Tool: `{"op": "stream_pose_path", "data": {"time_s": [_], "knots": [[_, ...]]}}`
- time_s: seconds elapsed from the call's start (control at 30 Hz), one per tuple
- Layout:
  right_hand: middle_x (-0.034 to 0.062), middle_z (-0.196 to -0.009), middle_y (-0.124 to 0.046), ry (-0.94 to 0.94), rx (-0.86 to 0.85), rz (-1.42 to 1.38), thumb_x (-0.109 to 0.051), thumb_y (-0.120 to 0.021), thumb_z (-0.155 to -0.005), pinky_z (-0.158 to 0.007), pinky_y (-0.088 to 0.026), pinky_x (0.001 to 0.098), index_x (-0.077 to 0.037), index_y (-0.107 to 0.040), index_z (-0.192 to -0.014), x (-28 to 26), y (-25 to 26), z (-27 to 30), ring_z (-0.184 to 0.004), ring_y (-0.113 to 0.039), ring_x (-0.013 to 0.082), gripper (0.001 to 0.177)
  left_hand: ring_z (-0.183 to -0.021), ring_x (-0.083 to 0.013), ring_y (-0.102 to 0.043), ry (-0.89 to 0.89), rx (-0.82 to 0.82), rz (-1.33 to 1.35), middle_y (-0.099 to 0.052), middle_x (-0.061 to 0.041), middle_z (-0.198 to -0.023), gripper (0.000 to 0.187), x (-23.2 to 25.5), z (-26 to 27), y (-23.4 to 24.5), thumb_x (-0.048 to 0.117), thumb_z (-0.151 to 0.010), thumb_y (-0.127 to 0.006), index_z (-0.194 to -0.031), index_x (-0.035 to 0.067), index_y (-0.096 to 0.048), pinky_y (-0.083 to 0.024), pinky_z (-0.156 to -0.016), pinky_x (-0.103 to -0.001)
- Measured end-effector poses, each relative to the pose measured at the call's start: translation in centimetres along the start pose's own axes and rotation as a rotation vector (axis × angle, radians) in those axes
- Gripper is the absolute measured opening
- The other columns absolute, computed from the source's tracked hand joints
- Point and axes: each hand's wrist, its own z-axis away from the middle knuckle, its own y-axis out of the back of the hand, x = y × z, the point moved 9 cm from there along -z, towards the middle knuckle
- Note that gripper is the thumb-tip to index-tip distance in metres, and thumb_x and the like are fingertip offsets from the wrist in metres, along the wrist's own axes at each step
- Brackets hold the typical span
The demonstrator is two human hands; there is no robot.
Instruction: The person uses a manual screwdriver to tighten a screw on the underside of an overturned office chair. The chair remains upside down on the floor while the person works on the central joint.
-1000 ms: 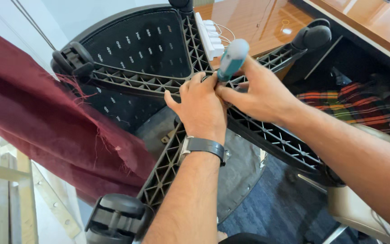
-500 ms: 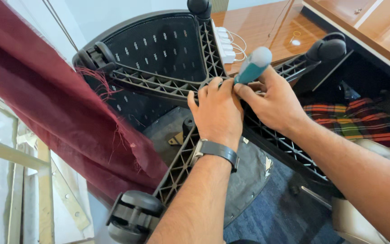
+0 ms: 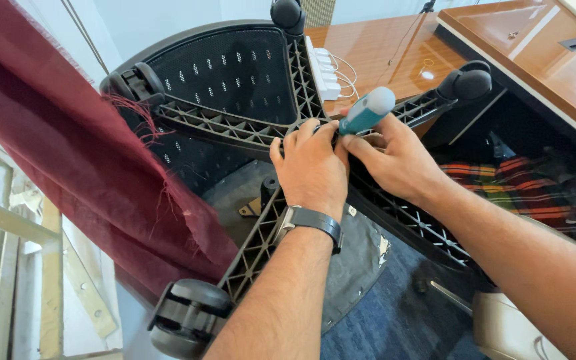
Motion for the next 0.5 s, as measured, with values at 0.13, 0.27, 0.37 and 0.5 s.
{"op": "stream_pose_path", "data": {"time_s": [0.13,0.27,0.37,0.5], "knots": [[0.0072,-0.119,-0.070,-0.061,0.058,0.054,-0.019,-0.070,-0.097,-0.095,-0.056,0.0335,-0.004,-0.060,-0.129,0.2,0.3,-0.7,-0.108,-0.068,0.0158,0.037,-0.113,-0.0257,-0.062,0.040,-0.038,0.019,-0.069,0.001,-0.110,0.022,-0.4,-0.6,-0.4,0.031,-0.089,-0.070,-0.107,0.020,-0.078,-0.033,-0.111,-0.056],[0.0090,-0.117,-0.069,-0.078,0.106,0.091,-0.021,-0.073,-0.094,-0.090,-0.057,0.0326,-0.004,-0.051,-0.128,0.5,0.8,-0.2,-0.104,-0.069,0.0163,0.044,-0.112,-0.0260,-0.062,0.014,-0.022,0.007,-0.069,0.001,-0.110,0.023,-0.2,-0.4,-0.6,0.029,-0.087,-0.069,-0.107,0.021,-0.078,-0.034,-0.110,-0.055],[0.0087,-0.122,-0.067,-0.019,0.073,0.028,-0.022,-0.068,-0.096,-0.091,-0.056,0.0317,-0.007,-0.051,-0.136,0.1,0.1,0.1,-0.106,-0.069,0.0154,0.046,-0.113,-0.0256,-0.062,0.037,-0.063,-0.025,-0.070,0.001,-0.109,0.019,-0.6,-0.6,-0.9,0.030,-0.089,-0.068,-0.104,0.024,-0.079,-0.033,-0.110,-0.054],[0.0101,-0.121,-0.068,-0.001,0.103,0.075,-0.022,-0.069,-0.100,-0.091,-0.057,0.0318,-0.002,-0.053,-0.131,0.1,0.2,0.2,-0.106,-0.069,0.0157,0.040,-0.110,-0.0267,-0.061,0.026,-0.038,-0.002,-0.069,0.000,-0.112,0.020,-0.5,-0.5,-0.7,0.030,-0.087,-0.069,-0.104,0.024,-0.078,-0.033,-0.106,-0.056]]}}
